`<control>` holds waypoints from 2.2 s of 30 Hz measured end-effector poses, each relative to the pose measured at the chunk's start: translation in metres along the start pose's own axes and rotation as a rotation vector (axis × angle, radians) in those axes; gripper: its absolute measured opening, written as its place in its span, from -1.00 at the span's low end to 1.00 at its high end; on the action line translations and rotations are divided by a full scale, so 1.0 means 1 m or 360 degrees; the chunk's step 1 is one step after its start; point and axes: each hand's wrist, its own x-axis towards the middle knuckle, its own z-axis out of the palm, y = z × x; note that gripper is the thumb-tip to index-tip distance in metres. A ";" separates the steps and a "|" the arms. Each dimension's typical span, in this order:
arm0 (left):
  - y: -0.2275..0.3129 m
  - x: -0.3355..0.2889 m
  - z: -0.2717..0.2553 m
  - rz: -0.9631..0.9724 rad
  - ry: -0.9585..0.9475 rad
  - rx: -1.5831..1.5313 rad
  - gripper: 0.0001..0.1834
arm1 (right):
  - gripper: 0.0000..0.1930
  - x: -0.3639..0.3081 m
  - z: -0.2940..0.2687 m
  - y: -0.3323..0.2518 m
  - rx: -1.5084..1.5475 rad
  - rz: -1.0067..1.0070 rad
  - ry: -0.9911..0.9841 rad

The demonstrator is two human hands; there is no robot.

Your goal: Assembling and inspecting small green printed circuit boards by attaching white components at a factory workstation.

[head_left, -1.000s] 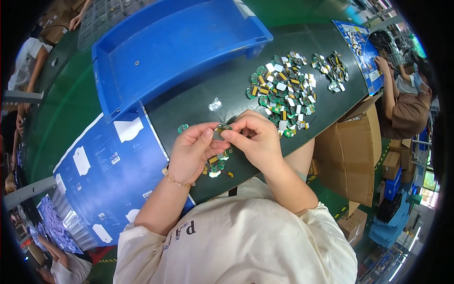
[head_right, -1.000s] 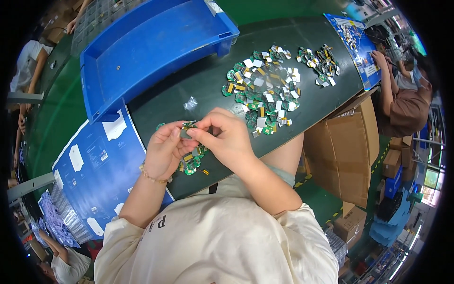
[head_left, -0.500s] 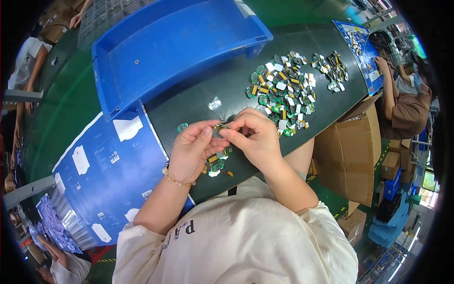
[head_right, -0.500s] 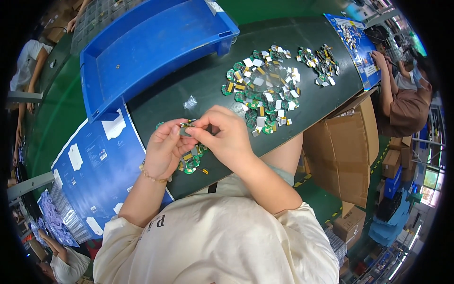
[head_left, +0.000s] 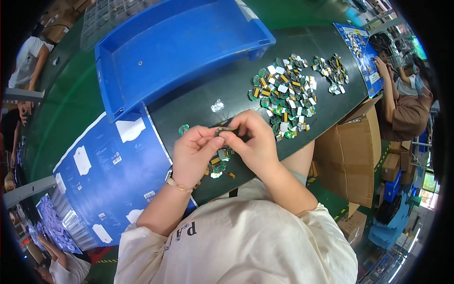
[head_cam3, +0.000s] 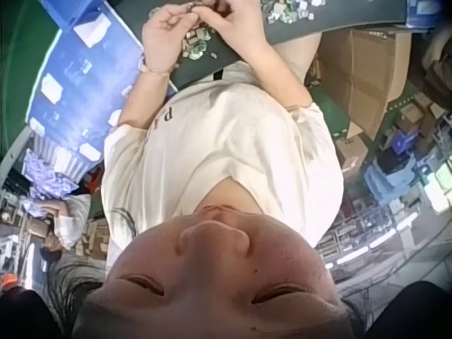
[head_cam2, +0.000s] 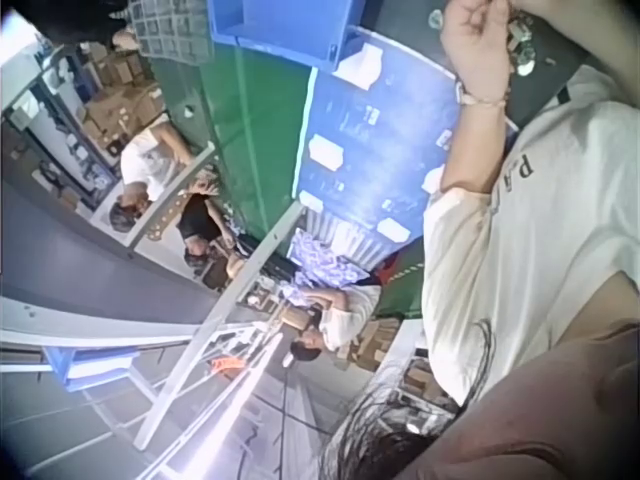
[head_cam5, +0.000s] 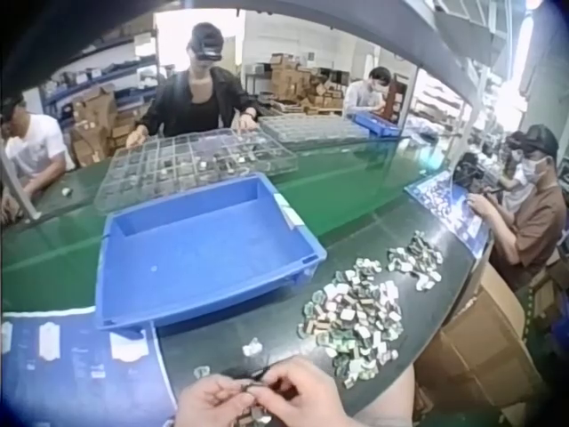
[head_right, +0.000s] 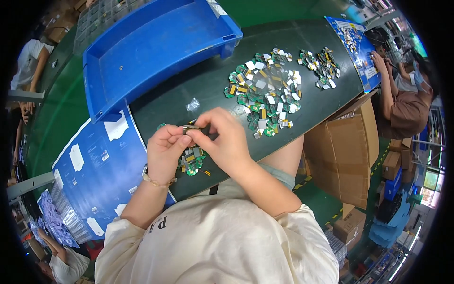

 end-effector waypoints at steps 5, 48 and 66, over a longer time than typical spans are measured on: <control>-0.005 0.000 -0.008 0.0080 -0.0134 -0.0158 -0.88 | -0.54 0.000 0.000 -0.002 0.1134 0.0779 -0.0199; 0.002 0.001 -0.003 0.0025 0.0009 -0.0485 -0.71 | -0.84 0.012 -0.006 -0.002 -0.0070 -0.0605 -0.0106; 0.025 0.003 -0.001 0.0825 -0.0222 0.1387 -0.92 | -0.90 0.070 -0.020 0.016 -0.0270 -0.0291 -0.1010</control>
